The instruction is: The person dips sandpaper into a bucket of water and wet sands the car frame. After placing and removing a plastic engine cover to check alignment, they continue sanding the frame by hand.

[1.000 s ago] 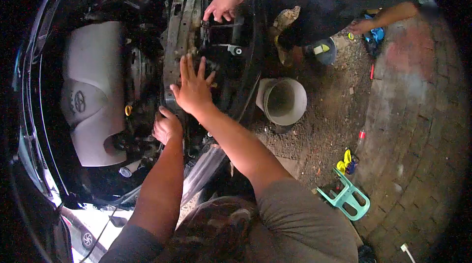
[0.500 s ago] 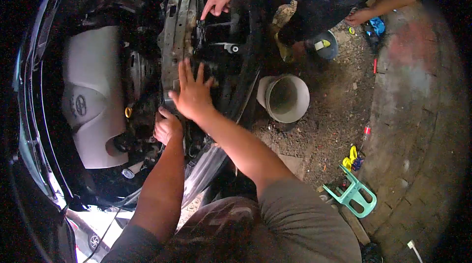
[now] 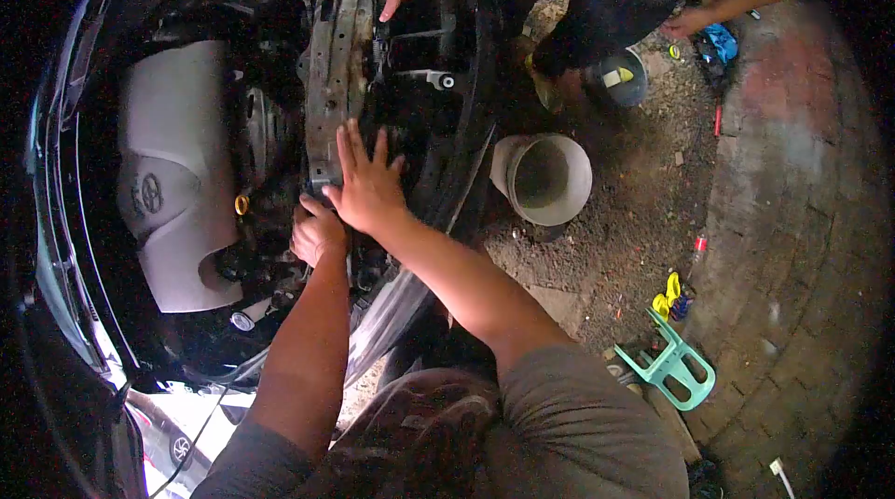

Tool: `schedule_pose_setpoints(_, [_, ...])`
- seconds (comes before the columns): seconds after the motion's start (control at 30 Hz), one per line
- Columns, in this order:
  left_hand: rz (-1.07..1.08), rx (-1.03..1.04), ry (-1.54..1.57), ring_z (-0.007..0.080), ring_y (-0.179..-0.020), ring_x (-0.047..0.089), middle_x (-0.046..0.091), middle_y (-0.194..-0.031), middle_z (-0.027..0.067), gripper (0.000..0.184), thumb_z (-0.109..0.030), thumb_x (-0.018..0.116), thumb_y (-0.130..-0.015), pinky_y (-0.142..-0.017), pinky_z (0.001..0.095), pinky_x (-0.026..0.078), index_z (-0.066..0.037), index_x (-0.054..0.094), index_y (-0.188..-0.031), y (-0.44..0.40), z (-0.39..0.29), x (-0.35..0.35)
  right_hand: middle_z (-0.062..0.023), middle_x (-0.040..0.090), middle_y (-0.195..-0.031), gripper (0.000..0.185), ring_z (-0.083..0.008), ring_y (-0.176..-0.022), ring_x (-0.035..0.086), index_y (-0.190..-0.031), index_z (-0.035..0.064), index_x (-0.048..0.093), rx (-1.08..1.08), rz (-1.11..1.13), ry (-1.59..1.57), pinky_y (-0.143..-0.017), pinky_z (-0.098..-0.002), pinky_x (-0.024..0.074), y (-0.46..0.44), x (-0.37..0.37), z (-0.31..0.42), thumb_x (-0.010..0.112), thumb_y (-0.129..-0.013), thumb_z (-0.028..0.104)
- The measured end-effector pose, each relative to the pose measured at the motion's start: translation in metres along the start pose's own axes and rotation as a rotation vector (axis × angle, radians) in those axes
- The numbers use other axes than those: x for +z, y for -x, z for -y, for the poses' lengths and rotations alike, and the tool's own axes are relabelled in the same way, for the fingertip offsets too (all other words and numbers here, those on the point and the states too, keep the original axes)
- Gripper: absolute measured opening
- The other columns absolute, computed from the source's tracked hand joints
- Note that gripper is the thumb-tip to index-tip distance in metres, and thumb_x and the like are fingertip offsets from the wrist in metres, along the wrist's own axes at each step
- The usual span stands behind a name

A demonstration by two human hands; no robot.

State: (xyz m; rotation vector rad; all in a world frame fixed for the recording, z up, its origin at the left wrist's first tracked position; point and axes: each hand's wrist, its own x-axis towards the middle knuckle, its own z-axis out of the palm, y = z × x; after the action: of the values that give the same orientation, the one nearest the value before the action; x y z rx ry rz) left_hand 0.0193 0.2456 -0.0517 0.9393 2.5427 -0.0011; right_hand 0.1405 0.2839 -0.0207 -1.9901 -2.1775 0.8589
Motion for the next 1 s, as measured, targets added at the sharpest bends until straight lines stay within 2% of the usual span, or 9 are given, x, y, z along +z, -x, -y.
schedule_pose_setpoints(0.17, [-0.128, 0.026, 0.03, 0.0431, -0.119, 0.069, 0.076, -0.127, 0.0197, 0.061, -0.053, 0.039, -0.11, -0.109, 0.0544, 0.046, -0.008, 0.077, -0.122, -0.001, 0.001, 0.004, -0.0178, 0.021, -0.18, 0.102, -0.0563, -0.156, 0.032, -0.172, 0.0024, 0.019, 0.063, -0.157, -0.066, -0.11, -0.0739, 0.0458, -0.045, -0.017, 0.004, 0.072, -0.098, 0.05])
schedule_pose_setpoints(0.2, [-0.1, 0.029, 0.019, 0.043, -0.118, 0.069, 0.076, -0.126, 0.0198, 0.062, -0.053, 0.038, -0.11, -0.109, 0.0544, 0.046, -0.007, 0.077, -0.123, -0.002, 0.002, 0.003, -0.0207, 0.023, -0.179, 0.1, -0.0547, -0.146, 0.045, -0.171, 0.0006, 0.021, 0.016, -0.219, -0.014, -0.105, -0.0669, 0.052, -0.035, -0.011, 0.0, 0.075, -0.097, 0.041])
schedule_pose_setpoints(0.33, [-0.092, 0.06, 0.025, 0.0432, -0.117, 0.07, 0.076, -0.125, 0.0213, 0.063, -0.054, 0.037, -0.11, -0.109, 0.0538, 0.046, -0.007, 0.077, -0.123, -0.001, 0.001, 0.005, -0.0282, 0.028, -0.175, 0.097, -0.0484, -0.113, 0.061, -0.169, -0.0025, 0.024, -0.06, -0.19, -0.244, -0.096, -0.0555, 0.0562, 0.012, 0.019, -0.001, 0.076, -0.09, 0.019])
schedule_pose_setpoints(0.47, [-0.07, 0.035, 0.003, 0.0431, -0.118, 0.07, 0.076, -0.126, 0.0223, 0.064, -0.054, 0.036, -0.11, -0.109, 0.0536, 0.046, -0.006, 0.077, -0.124, 0.0, -0.001, 0.004, -0.0296, 0.032, -0.172, 0.096, -0.0493, -0.114, 0.06, -0.169, -0.0037, 0.022, -0.095, -0.343, -0.335, -0.097, -0.0529, 0.0568, 0.001, 0.034, -0.002, 0.072, -0.089, 0.011])
schedule_pose_setpoints(0.53, [-0.076, 0.024, 0.002, 0.0431, -0.118, 0.07, 0.076, -0.126, 0.0224, 0.064, -0.054, 0.036, -0.11, -0.109, 0.0534, 0.046, -0.007, 0.077, -0.124, -0.001, -0.002, 0.004, -0.0312, 0.056, -0.152, 0.078, -0.0483, -0.112, 0.062, -0.161, -0.0024, 0.041, -0.091, -0.519, -0.459, -0.095, -0.0529, 0.0568, -0.008, 0.029, 0.001, 0.066, -0.088, 0.003])
schedule_pose_setpoints(0.57, [-0.104, 0.032, -0.005, 0.0429, -0.118, 0.07, 0.076, -0.126, 0.0219, 0.064, -0.054, 0.036, -0.11, -0.109, 0.0533, 0.047, -0.007, 0.077, -0.124, -0.002, 0.0, 0.008, -0.0312, 0.056, -0.152, 0.078, -0.0483, -0.112, 0.062, -0.161, -0.0024, 0.041, -0.091, -0.521, -0.462, -0.095, -0.0529, 0.0568, -0.011, 0.026, -0.001, 0.066, -0.088, 0.003])
schedule_pose_setpoints(0.67, [-0.132, 0.039, -0.004, 0.0424, -0.117, 0.07, 0.076, -0.126, 0.0209, 0.063, -0.054, 0.037, -0.11, -0.108, 0.0534, 0.047, -0.008, 0.077, -0.124, -0.002, 0.004, 0.01, -0.0248, 0.075, -0.111, 0.039, -0.0457, -0.112, 0.067, -0.127, 0.002, 0.069, 0.226, -0.363, -0.584, -0.094, -0.055, 0.0561, -0.013, -0.021, 0.0, 0.064, -0.088, 0.001])
schedule_pose_setpoints(0.77, [-0.159, 0.039, 0.021, 0.0419, -0.116, 0.07, 0.076, -0.126, 0.0196, 0.062, -0.053, 0.037, -0.11, -0.107, 0.0541, 0.047, -0.008, 0.077, -0.124, 0.004, 0.0, 0.006, -0.0278, 0.076, -0.101, 0.034, -0.0498, -0.094, 0.073, -0.124, 0.0053, 0.07, 0.263, -0.368, -0.662, -0.086, -0.0585, 0.0578, -0.022, -0.039, -0.016, 0.063, -0.091, 0.002])
schedule_pose_setpoints(1.0, [-0.203, 0.067, 0.017, 0.0423, -0.116, 0.07, 0.077, -0.124, 0.0189, 0.061, -0.053, 0.039, -0.11, -0.107, 0.0546, 0.047, -0.008, 0.077, -0.122, -0.001, 0.0, 0.009, -0.0309, 0.075, -0.114, 0.045, -0.0496, -0.108, 0.072, -0.137, 0.0059, 0.065, 0.164, -0.234, -0.661, -0.093, -0.0541, 0.0563, -0.054, -0.076, -0.04, 0.058, -0.093, 0.006])
